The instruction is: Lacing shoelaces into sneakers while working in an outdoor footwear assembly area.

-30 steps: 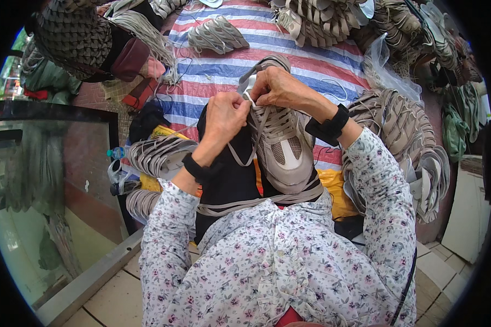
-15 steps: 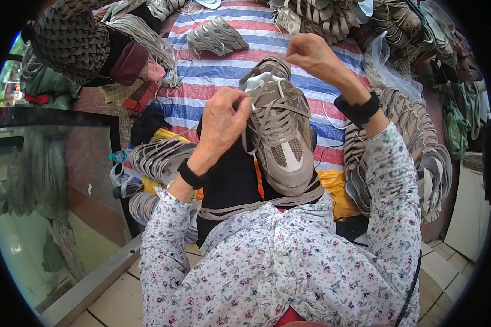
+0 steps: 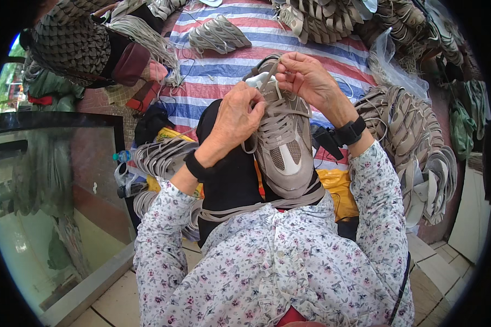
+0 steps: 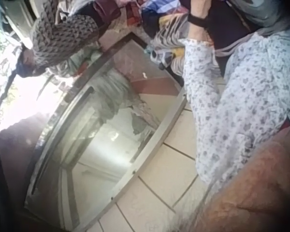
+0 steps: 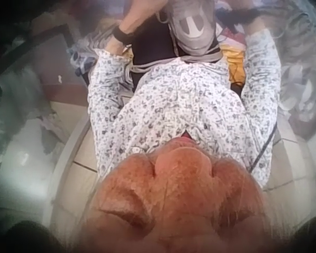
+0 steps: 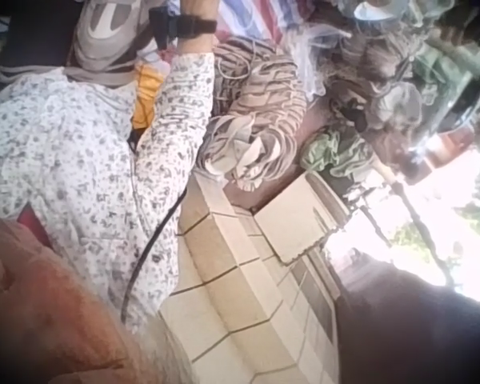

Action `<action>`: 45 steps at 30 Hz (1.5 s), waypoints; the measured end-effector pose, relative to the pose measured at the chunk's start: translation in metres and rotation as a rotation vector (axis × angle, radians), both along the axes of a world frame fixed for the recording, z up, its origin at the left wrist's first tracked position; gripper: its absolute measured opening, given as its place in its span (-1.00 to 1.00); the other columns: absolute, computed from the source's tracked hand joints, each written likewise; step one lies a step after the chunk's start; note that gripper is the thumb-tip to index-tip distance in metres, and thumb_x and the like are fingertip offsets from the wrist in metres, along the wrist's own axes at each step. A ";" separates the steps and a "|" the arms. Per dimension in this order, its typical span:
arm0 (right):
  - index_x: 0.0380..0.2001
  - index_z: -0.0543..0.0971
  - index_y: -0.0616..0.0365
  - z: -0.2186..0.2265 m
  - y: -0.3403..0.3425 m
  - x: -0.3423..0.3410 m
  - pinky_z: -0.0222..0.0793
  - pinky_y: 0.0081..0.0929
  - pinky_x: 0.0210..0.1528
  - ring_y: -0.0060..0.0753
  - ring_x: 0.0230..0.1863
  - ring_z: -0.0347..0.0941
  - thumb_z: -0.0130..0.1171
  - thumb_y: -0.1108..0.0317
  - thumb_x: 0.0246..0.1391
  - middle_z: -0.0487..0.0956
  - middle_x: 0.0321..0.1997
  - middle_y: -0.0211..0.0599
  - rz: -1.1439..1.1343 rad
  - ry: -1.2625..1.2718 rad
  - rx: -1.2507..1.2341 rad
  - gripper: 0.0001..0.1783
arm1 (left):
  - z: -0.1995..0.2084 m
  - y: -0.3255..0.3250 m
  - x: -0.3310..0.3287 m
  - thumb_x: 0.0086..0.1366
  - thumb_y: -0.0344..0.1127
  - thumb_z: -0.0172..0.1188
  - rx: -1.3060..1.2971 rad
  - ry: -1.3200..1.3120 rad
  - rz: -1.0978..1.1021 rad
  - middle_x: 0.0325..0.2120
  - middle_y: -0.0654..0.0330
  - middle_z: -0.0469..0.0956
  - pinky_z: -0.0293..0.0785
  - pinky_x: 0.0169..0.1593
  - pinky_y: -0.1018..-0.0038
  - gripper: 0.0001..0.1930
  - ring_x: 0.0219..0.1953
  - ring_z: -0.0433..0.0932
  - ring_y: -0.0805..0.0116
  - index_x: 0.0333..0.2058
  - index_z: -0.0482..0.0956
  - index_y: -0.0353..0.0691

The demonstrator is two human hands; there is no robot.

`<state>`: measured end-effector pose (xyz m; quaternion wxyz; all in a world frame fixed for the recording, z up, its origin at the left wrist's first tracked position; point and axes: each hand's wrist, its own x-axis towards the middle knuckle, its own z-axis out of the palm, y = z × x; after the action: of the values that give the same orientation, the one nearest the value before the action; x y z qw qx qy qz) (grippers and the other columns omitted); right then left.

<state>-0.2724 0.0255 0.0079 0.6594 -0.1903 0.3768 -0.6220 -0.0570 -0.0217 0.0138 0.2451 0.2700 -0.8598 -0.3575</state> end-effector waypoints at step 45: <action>-0.39 0.64 0.18 -0.016 0.056 0.029 0.34 -0.47 -0.12 -0.49 -0.24 0.48 0.35 0.39 -0.02 0.60 -0.35 -0.43 -0.220 1.041 -0.054 -0.87 | -0.012 -0.046 -0.039 0.08 -0.34 0.30 0.523 -0.178 -0.231 -0.66 0.31 0.53 0.34 -0.49 0.56 -0.84 -0.57 0.40 0.59 -0.45 0.69 -0.34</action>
<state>-0.2433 0.0819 -0.0077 0.3110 -0.4501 0.6559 -0.5201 -0.0955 -0.0673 0.0017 0.0487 0.2545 -0.7818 -0.5672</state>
